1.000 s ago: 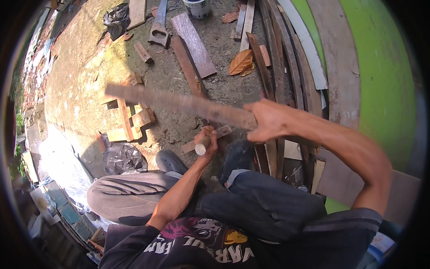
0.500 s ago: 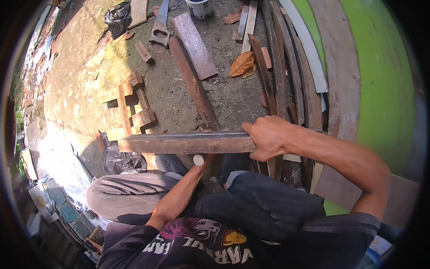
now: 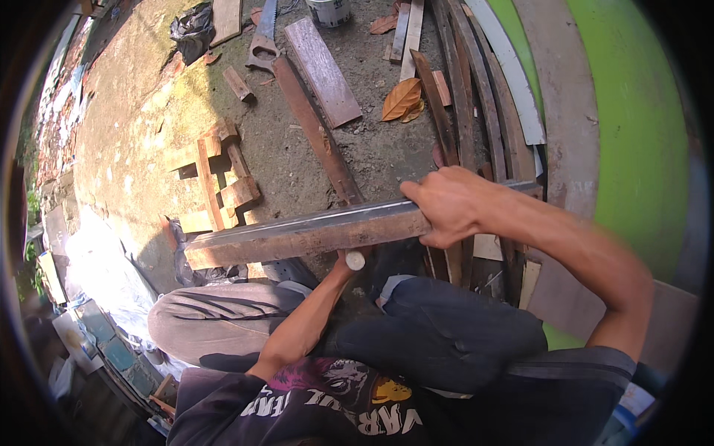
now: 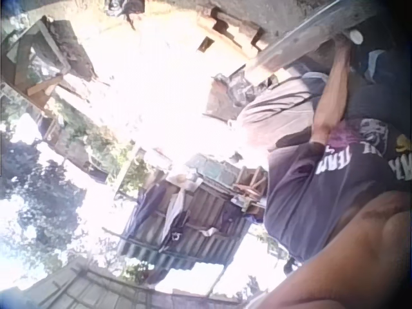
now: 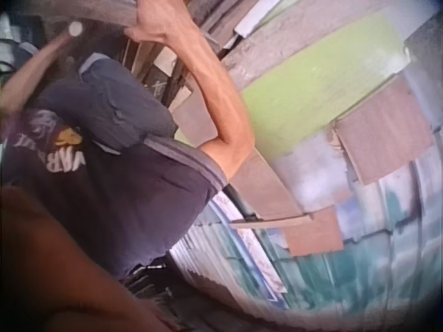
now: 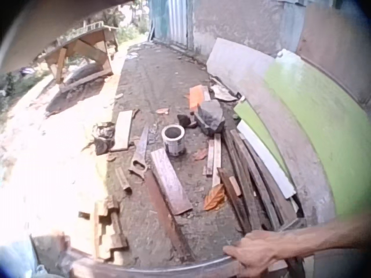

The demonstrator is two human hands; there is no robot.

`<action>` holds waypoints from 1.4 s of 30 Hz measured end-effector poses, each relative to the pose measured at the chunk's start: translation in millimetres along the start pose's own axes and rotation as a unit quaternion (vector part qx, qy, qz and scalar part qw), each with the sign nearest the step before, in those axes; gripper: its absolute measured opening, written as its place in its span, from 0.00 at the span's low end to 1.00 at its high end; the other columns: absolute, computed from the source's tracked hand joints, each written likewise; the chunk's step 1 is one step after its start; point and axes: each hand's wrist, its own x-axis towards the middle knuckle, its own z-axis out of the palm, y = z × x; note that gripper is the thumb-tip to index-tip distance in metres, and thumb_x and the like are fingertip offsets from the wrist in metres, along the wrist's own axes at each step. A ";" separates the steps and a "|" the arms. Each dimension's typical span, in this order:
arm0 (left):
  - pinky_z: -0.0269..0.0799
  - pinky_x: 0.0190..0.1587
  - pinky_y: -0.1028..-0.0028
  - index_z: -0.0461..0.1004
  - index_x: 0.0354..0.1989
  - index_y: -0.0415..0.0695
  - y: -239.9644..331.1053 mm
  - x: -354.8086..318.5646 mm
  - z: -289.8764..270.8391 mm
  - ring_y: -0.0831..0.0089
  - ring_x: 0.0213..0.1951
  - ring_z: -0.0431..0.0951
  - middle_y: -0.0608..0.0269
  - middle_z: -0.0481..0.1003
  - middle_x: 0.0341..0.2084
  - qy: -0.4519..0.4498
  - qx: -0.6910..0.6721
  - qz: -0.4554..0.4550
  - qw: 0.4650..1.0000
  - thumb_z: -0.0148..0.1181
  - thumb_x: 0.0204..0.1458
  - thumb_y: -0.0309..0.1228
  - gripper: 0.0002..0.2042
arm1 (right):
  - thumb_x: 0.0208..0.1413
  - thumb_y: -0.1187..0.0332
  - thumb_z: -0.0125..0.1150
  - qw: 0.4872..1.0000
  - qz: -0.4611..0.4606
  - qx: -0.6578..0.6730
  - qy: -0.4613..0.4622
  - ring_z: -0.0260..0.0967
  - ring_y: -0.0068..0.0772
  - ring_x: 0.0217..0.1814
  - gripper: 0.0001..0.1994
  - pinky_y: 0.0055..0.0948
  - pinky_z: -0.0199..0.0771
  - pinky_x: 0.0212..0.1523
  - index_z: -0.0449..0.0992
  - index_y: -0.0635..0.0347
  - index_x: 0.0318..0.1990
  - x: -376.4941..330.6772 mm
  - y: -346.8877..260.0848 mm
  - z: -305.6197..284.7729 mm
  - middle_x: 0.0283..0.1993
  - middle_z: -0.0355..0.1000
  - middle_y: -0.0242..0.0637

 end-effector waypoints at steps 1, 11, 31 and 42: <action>0.72 0.41 0.64 0.71 0.34 0.39 2.3 -4.0 -7.0 0.59 0.35 0.75 0.52 0.74 0.30 0.005 -0.014 -0.029 0.999 0.58 0.57 0.28 0.05 | 0.34 0.60 0.69 0.999 -0.008 -0.022 0.043 0.74 0.61 0.35 0.25 0.49 0.75 0.37 0.69 0.68 0.39 6.4 -2.4 -9.7 0.30 0.73 0.55; 0.71 0.41 0.64 0.67 0.28 0.40 3.1 18.3 7.6 0.64 0.32 0.74 0.56 0.72 0.27 0.066 -0.321 -0.099 0.940 0.56 0.56 0.24 0.06 | 0.42 0.61 0.62 0.973 0.066 0.204 0.080 0.78 0.56 0.32 0.24 0.45 0.78 0.39 0.70 0.75 0.43 7.2 6.9 -11.8 0.26 0.75 0.57; 0.70 0.29 0.67 0.71 0.28 0.39 22.4 24.3 -13.6 0.60 0.24 0.74 0.54 0.71 0.21 0.053 -0.004 0.020 0.998 0.58 0.53 0.20 0.04 | 0.36 0.60 0.67 0.993 0.042 -0.006 0.108 0.73 0.64 0.36 0.27 0.52 0.73 0.40 0.68 0.70 0.42 9.1 14.0 14.2 0.28 0.73 0.57; 0.72 0.39 0.66 0.68 0.28 0.38 27.6 32.9 -24.0 0.60 0.31 0.75 0.55 0.73 0.26 0.014 -0.082 0.076 0.994 0.65 0.50 0.24 0.09 | 0.44 0.55 0.63 0.862 0.400 0.129 0.283 0.75 0.64 0.47 0.31 0.52 0.75 0.50 0.68 0.76 0.48 82.8 90.7 103.7 0.43 0.76 0.64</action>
